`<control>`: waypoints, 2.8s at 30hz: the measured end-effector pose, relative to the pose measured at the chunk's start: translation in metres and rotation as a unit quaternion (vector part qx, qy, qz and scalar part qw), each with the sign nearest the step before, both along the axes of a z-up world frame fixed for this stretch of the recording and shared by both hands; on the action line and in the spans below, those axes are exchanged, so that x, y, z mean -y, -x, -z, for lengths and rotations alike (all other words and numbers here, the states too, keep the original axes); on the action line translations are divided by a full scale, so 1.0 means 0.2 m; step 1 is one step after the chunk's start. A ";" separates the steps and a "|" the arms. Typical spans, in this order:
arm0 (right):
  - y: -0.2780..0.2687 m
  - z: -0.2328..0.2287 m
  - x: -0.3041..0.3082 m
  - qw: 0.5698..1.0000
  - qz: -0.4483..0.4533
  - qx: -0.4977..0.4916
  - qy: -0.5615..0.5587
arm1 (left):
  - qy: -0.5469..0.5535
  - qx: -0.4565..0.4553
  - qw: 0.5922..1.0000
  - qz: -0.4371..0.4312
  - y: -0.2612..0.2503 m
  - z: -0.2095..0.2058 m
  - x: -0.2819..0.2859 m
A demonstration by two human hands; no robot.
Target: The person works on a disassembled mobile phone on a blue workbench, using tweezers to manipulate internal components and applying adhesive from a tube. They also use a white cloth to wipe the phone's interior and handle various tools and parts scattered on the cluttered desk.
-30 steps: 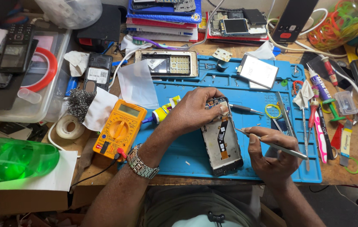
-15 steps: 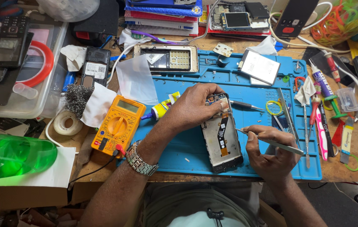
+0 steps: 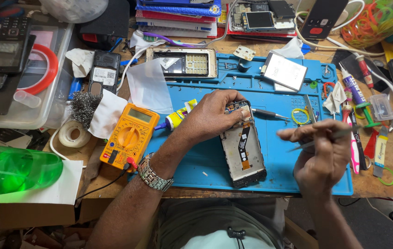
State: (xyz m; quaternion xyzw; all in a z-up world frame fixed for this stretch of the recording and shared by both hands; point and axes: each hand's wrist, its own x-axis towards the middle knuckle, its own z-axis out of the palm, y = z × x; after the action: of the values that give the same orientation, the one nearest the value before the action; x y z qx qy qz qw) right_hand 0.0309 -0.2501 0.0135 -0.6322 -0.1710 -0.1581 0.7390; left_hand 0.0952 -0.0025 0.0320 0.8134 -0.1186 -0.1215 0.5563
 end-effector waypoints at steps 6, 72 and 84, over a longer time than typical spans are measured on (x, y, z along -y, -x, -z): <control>-0.05 -0.12 -0.01 0.869 0.000 -0.328 0.372 | 0.021 0.005 1.000 0.003 0.00 0.00 0.00; 0.00 -0.09 -0.12 0.933 0.063 0.116 0.336 | 0.000 0.012 1.000 -0.017 0.01 0.00 0.01; 0.01 -0.07 -0.14 0.916 0.066 0.129 0.374 | -0.002 0.013 1.000 -0.015 0.00 0.01 0.01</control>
State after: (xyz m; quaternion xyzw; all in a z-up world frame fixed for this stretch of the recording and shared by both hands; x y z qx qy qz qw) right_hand 0.0296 -0.2217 0.0280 -0.8465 -0.2694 -0.2113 0.4078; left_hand 0.0948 -0.0054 0.0299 0.8176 -0.1138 -0.1027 0.5550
